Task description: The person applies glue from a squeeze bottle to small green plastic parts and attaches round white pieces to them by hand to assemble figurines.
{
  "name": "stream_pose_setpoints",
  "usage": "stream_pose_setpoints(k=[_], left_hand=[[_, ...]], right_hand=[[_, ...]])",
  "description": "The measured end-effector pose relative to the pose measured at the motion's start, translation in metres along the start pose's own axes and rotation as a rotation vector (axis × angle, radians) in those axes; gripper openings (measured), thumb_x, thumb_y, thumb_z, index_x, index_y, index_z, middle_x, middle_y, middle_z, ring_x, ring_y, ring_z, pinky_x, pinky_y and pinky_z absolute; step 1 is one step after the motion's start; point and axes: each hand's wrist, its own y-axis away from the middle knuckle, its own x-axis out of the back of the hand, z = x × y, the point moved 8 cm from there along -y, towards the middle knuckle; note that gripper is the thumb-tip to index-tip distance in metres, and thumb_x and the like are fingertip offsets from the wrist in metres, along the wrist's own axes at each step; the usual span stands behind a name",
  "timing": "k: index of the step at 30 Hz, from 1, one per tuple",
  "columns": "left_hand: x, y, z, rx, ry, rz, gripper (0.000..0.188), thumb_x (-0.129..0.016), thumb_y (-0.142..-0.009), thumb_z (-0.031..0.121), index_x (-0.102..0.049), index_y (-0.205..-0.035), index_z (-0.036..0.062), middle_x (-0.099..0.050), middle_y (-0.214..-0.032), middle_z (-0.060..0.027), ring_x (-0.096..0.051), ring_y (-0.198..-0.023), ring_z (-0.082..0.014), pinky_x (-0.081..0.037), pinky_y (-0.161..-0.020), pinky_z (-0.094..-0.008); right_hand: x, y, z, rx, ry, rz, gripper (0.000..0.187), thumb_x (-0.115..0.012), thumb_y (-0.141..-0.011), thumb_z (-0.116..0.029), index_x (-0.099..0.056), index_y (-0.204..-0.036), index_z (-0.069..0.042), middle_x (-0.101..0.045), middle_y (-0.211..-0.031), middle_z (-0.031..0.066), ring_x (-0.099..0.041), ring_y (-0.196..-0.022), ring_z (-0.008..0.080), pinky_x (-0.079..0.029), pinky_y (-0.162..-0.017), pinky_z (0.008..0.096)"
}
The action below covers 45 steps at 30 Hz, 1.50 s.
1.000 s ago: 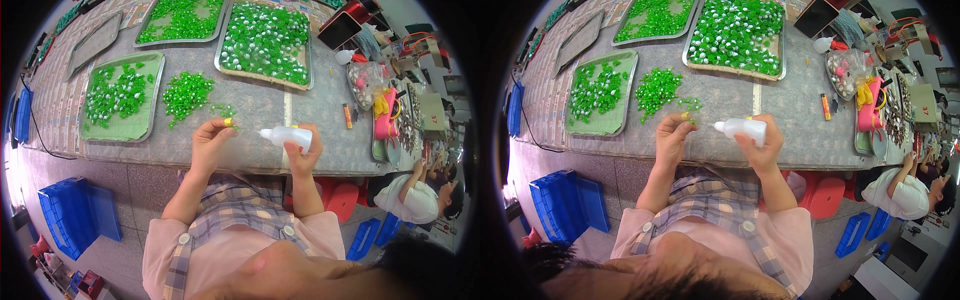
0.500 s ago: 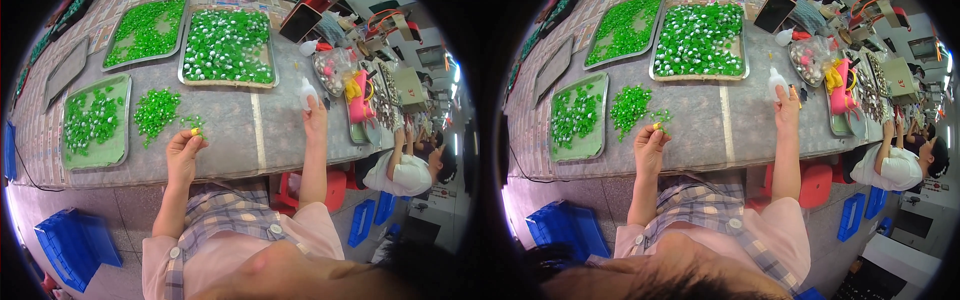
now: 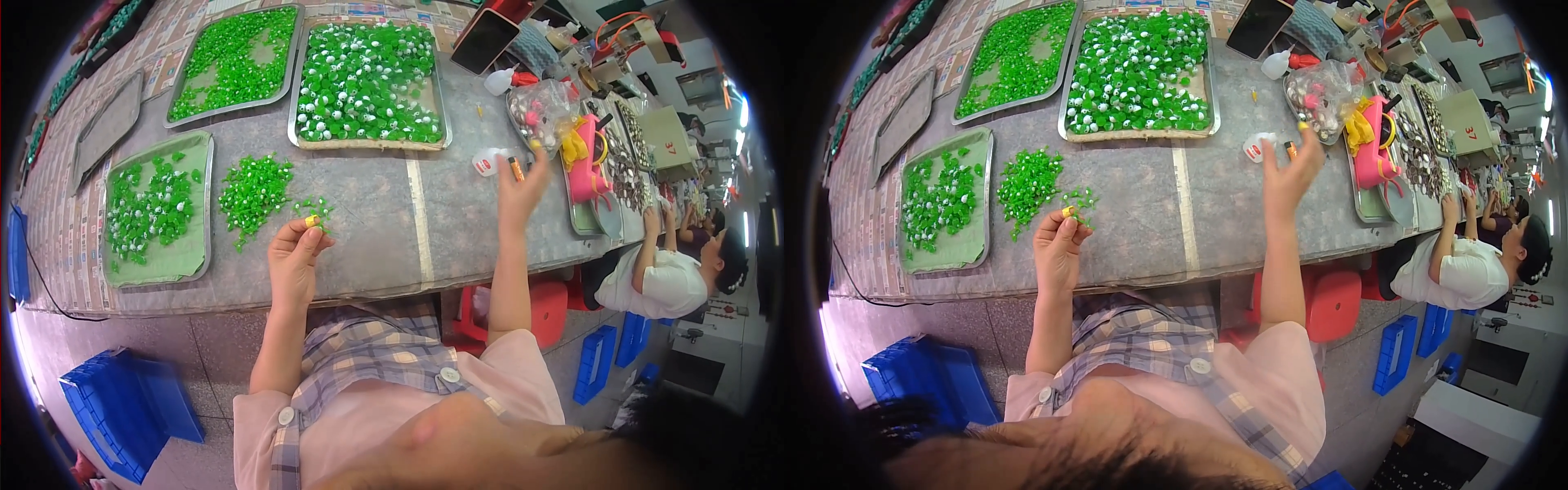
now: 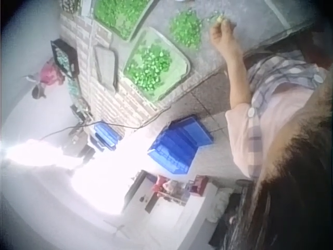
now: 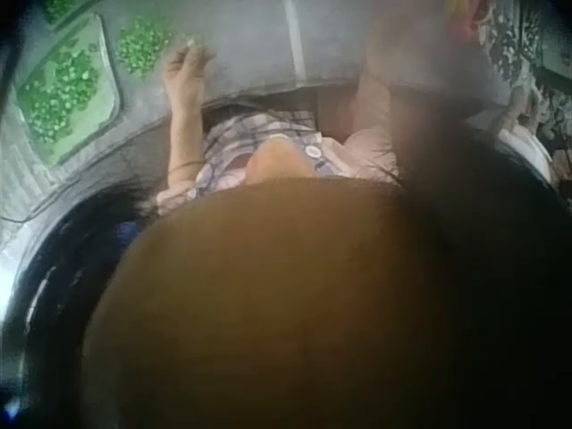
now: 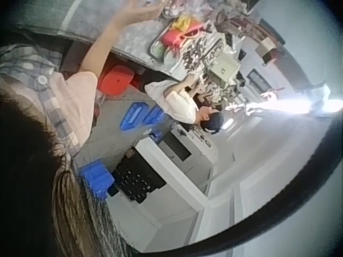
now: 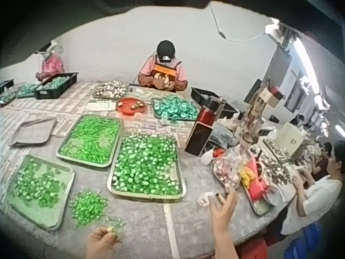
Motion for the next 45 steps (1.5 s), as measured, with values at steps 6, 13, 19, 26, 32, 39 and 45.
stream_pose_setpoints(k=[6,13,19,26,32,39,45], left_hand=[[-0.012,0.003,0.000,0.008,0.015,-0.055,0.006,-0.054,-0.072,0.003,-0.053,-0.078,0.0030,-0.055,-0.073,-0.0034,-0.053,-0.062,-0.0108,-0.046,-0.060,-0.0250],[0.002,0.008,0.006,-0.026,0.020,-0.009,0.006,-0.054,-0.072,0.003,-0.053,-0.078,0.0029,-0.055,-0.073,-0.0034,-0.053,-0.062,-0.0109,-0.046,-0.060,-0.0251],[-0.007,0.006,-0.004,0.007,0.008,-0.053,0.008,-0.054,-0.072,0.003,-0.053,-0.080,0.0022,-0.055,-0.074,-0.0033,-0.052,-0.064,-0.0099,-0.045,-0.060,-0.0248],[-0.026,0.006,-0.020,0.101,-0.044,-0.126,0.008,-0.053,-0.073,0.006,-0.053,-0.080,0.0024,-0.056,-0.074,-0.0060,-0.053,-0.063,-0.0116,-0.045,-0.059,-0.0228],[-0.025,0.009,-0.023,0.109,-0.061,-0.171,0.010,-0.055,-0.072,0.008,-0.053,-0.079,0.0017,-0.056,-0.074,-0.0067,-0.053,-0.064,-0.0114,-0.044,-0.060,-0.0218],[-0.024,0.008,-0.019,0.051,-0.116,-0.169,0.008,-0.052,-0.071,0.000,-0.053,-0.079,0.0022,-0.057,-0.074,-0.0026,-0.052,-0.063,-0.0059,-0.042,-0.056,-0.0177],[-0.022,0.009,-0.019,0.042,-0.135,-0.159,0.009,-0.055,-0.072,0.007,-0.053,-0.078,0.0011,-0.056,-0.073,-0.0062,-0.053,-0.063,-0.0123,-0.044,-0.058,-0.0228]], right_hand=[[-0.076,-0.004,-0.044,-0.030,-0.361,-0.684,0.016,-0.056,-0.067,-0.012,-0.054,-0.081,-0.004,-0.051,-0.072,0.0079,-0.048,-0.067,0.0208,-0.038,-0.059,0.0298],[-0.137,0.023,-0.016,0.105,-0.155,-0.762,0.020,-0.057,-0.065,-0.012,-0.054,-0.082,-0.003,-0.049,-0.068,0.0069,-0.048,-0.061,0.0206,-0.039,-0.055,0.0303],[-0.091,0.036,-0.067,-0.274,-0.708,-0.950,0.016,-0.058,-0.067,-0.009,-0.052,-0.080,-0.003,-0.054,-0.071,0.0039,-0.051,-0.064,0.0112,-0.040,-0.058,0.0227],[-0.066,0.100,-0.119,-0.400,-1.082,-1.302,0.023,-0.065,-0.061,-0.010,-0.052,-0.079,-0.003,-0.051,-0.064,-0.0007,-0.046,-0.058,0.0057,-0.038,-0.054,0.0194],[-0.065,0.116,-0.127,-0.452,-1.063,-1.495,0.024,-0.064,-0.061,-0.004,-0.051,-0.081,-0.002,-0.048,-0.070,-0.0029,-0.043,-0.063,0.0050,-0.036,-0.057,0.0177],[-0.062,0.128,-0.128,-0.872,-1.420,-1.385,0.019,-0.061,-0.066,-0.008,-0.052,-0.081,-0.001,-0.053,-0.069,0.0018,-0.049,-0.062,0.0070,-0.040,-0.058,0.0190],[-0.066,0.153,-0.121,-1.169,-1.531,-1.410,0.018,-0.055,-0.073,-0.012,-0.052,-0.084,0.000,-0.055,-0.076,0.0049,-0.052,-0.066,0.0101,-0.043,-0.061,0.0213]])
